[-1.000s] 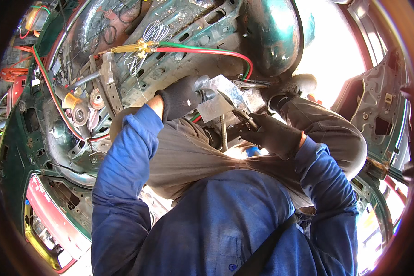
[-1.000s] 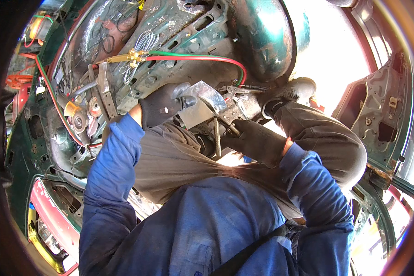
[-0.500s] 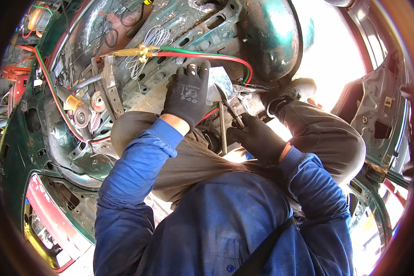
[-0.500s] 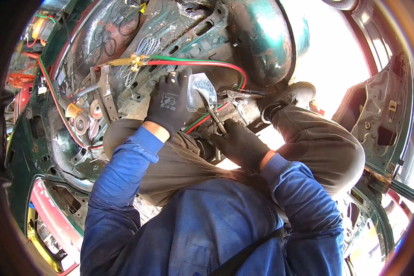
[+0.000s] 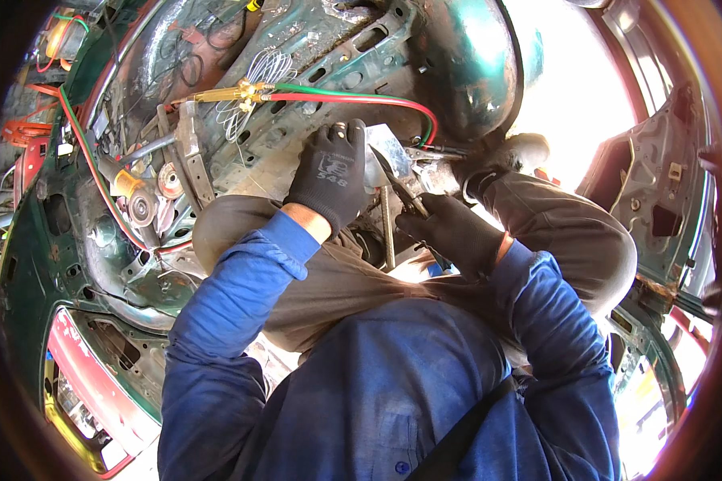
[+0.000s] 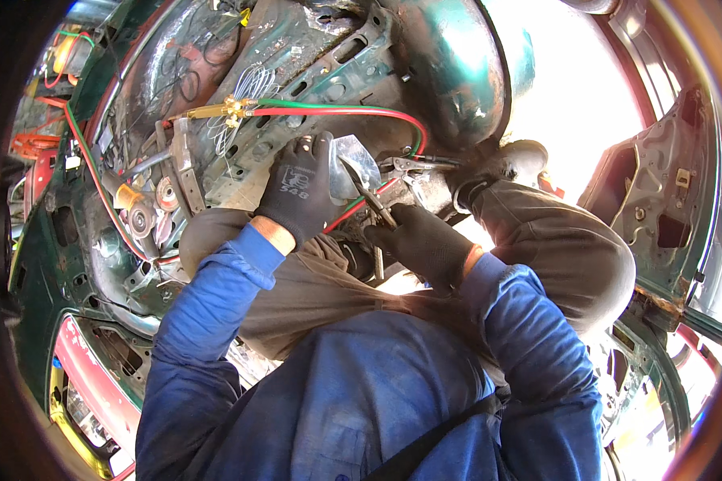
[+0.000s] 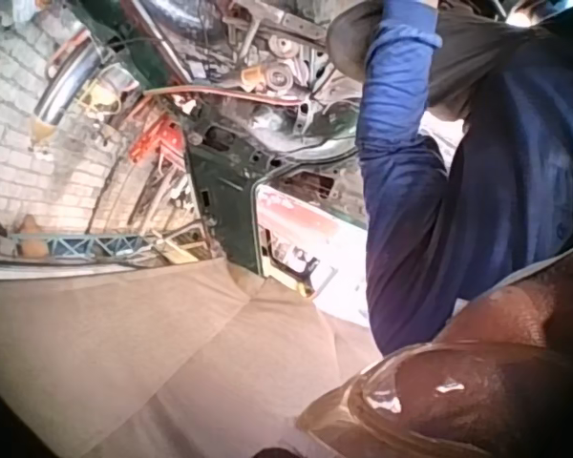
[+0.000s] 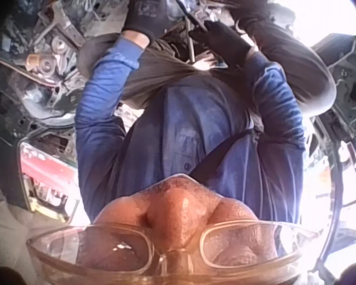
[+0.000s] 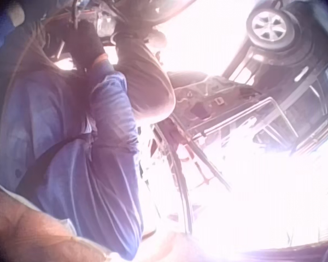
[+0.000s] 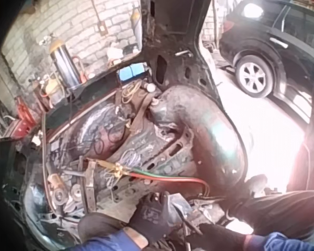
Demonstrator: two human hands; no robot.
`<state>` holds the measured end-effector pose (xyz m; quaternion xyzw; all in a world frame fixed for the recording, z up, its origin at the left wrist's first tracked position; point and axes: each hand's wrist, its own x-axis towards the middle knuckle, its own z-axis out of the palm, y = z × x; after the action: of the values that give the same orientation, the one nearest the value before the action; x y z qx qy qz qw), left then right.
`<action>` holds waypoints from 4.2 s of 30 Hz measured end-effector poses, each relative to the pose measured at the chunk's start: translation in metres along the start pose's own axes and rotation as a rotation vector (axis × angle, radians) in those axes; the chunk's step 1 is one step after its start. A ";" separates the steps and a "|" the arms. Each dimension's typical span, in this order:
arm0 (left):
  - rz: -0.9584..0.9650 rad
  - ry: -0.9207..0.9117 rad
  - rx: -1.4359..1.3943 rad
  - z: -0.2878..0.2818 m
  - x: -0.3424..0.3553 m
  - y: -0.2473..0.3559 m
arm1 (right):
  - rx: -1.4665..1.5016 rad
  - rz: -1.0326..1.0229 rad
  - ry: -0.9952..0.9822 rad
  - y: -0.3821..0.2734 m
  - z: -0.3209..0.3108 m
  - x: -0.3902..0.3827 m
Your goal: The person works inside a car's wheel well, using pliers to trim a metal patch and repeatedly fitting it into a damaged area of the inner fender. They adjust the patch and reposition their hands to align the repair piece with the surrounding bodywork.
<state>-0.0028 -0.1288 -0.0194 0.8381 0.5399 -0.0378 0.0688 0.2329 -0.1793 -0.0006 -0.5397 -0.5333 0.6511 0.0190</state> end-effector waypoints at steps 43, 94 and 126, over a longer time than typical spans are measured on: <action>-0.024 -0.164 -0.372 0.004 -0.007 -0.006 | 0.269 0.063 0.017 0.006 0.024 0.001; -0.435 0.170 -1.281 0.016 0.045 -0.021 | -0.382 0.173 0.193 0.086 -0.002 0.026; -0.417 -0.137 -2.115 -0.017 0.068 -0.068 | -0.923 0.116 0.597 0.280 -0.028 0.276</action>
<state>-0.0370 -0.0375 -0.0166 0.2416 0.4261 0.3898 0.7798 0.2920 -0.1155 -0.3848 -0.6816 -0.7043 0.1685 -0.1049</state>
